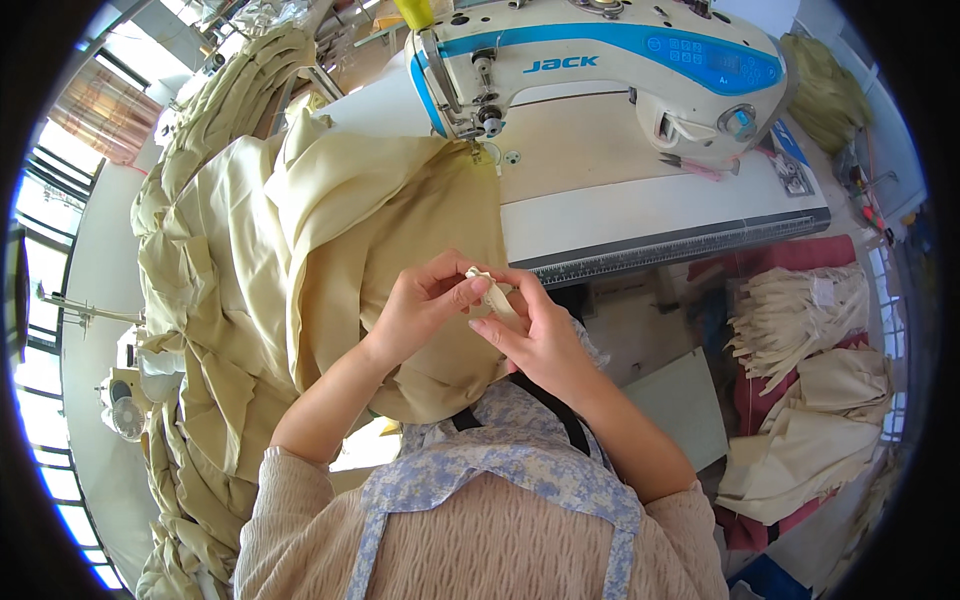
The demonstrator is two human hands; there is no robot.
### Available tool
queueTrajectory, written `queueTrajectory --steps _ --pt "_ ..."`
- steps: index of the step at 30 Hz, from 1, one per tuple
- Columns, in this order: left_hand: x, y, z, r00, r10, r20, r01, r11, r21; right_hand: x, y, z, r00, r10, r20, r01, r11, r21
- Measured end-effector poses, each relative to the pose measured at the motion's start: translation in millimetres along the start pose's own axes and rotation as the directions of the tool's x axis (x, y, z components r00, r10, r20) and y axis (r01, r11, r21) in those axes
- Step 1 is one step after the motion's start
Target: The person sews a zipper onto a beige fabric item using a sewing machine. They guide the fabric and zipper under the needle, adjust the material, and trim threads with scissors. The work continues across multiple sections of the item.
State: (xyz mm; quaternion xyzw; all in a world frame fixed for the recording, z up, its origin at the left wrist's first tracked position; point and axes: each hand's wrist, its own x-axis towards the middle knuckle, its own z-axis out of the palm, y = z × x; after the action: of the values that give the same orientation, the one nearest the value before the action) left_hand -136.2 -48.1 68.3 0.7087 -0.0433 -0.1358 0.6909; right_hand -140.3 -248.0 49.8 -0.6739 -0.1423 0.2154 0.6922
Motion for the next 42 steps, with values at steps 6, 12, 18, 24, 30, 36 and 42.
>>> queueTrajectory --steps 6,12,18,24,30,36,42 --pt "0 11 -8 1.000 0.028 0.006 -0.028 0.996 0.090 9 7 2 0.979 -0.168 -0.112 0.150 0.976 -0.156" --pt "4 26 -15 0.998 -0.049 0.048 0.028 0.930 0.368 8 4 -1 0.991 -0.120 -0.056 0.106 0.971 -0.213" --pt "-2 26 -13 0.987 -0.119 0.106 0.076 0.938 0.339 8 17 1 0.977 -0.214 -0.011 0.200 0.927 -0.316" --pt "-10 8 -18 0.992 -0.052 0.111 0.024 0.971 0.238 8 33 10 0.934 -0.357 0.001 0.327 0.854 -0.404" --pt "-8 15 -16 0.993 -0.030 0.117 0.018 0.994 0.108 5 22 2 0.992 0.028 0.119 -0.037 0.996 0.077" --pt "12 28 -16 0.991 0.024 0.129 -0.051 0.977 0.209 -7 27 -14 0.964 -0.006 0.266 -0.092 0.931 0.353" --pt "72 48 -85 0.994 0.041 -0.102 -0.009 0.957 0.291 -42 53 -5 0.856 0.131 0.500 -0.254 0.949 0.186"
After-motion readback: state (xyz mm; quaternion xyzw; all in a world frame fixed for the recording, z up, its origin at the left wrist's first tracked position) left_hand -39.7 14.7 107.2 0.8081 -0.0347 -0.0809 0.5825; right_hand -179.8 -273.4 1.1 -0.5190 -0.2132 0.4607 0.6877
